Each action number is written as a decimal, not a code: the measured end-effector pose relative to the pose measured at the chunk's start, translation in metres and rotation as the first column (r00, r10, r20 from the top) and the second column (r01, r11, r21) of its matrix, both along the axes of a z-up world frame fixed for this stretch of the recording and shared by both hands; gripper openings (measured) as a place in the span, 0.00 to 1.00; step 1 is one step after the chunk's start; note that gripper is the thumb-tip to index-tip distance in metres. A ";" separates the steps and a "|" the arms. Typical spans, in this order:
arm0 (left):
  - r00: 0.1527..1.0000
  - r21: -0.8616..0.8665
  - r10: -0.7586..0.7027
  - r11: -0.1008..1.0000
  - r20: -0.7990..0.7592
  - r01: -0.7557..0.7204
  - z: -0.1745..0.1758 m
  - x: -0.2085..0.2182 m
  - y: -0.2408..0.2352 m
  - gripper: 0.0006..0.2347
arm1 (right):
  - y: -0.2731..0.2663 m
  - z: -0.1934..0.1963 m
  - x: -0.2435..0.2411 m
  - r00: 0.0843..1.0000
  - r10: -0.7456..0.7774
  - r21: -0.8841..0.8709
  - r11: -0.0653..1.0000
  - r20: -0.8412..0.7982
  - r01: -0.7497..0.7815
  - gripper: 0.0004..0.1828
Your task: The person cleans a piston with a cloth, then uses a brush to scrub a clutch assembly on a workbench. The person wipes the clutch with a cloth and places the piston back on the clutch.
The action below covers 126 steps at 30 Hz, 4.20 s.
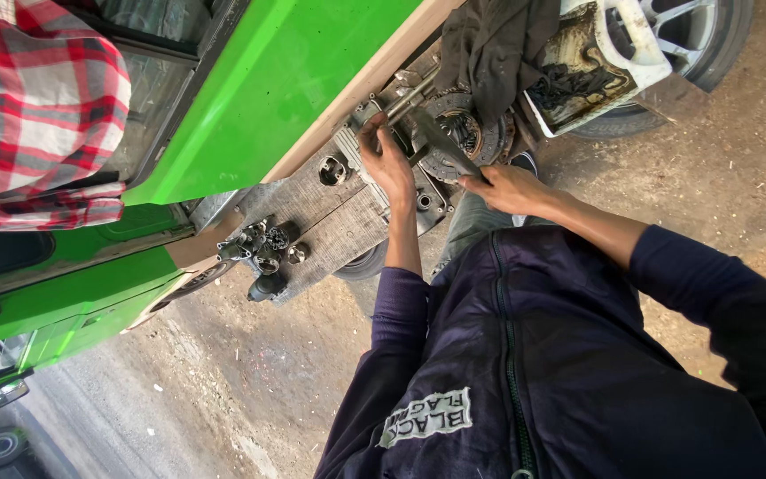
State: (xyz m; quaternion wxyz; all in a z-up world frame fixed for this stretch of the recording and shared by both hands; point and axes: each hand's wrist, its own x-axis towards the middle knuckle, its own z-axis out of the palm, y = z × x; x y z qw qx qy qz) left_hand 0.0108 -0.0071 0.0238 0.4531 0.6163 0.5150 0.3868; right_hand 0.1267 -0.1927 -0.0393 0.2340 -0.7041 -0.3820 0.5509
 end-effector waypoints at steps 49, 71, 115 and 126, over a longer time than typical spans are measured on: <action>0.985 0.266 0.014 0.963 -0.174 0.034 0.011 0.029 -0.028 0.18 | -0.054 -0.048 0.028 0.996 -0.062 -0.133 0.990 -0.068 0.053 0.48; 0.983 0.153 0.019 0.988 -0.181 0.009 0.002 0.024 0.006 0.15 | -0.020 -0.014 0.070 0.984 0.148 -0.231 0.965 0.103 -0.122 0.42; 0.989 0.156 -0.055 0.985 -0.137 0.076 -0.014 0.016 0.016 0.14 | 0.021 0.012 0.080 0.975 0.222 -0.207 0.954 0.004 -0.216 0.38; 0.993 0.143 -0.039 0.988 -0.108 0.054 -0.005 0.027 0.000 0.16 | 0.014 -0.003 0.090 0.977 0.198 -0.127 0.970 -0.081 -0.207 0.40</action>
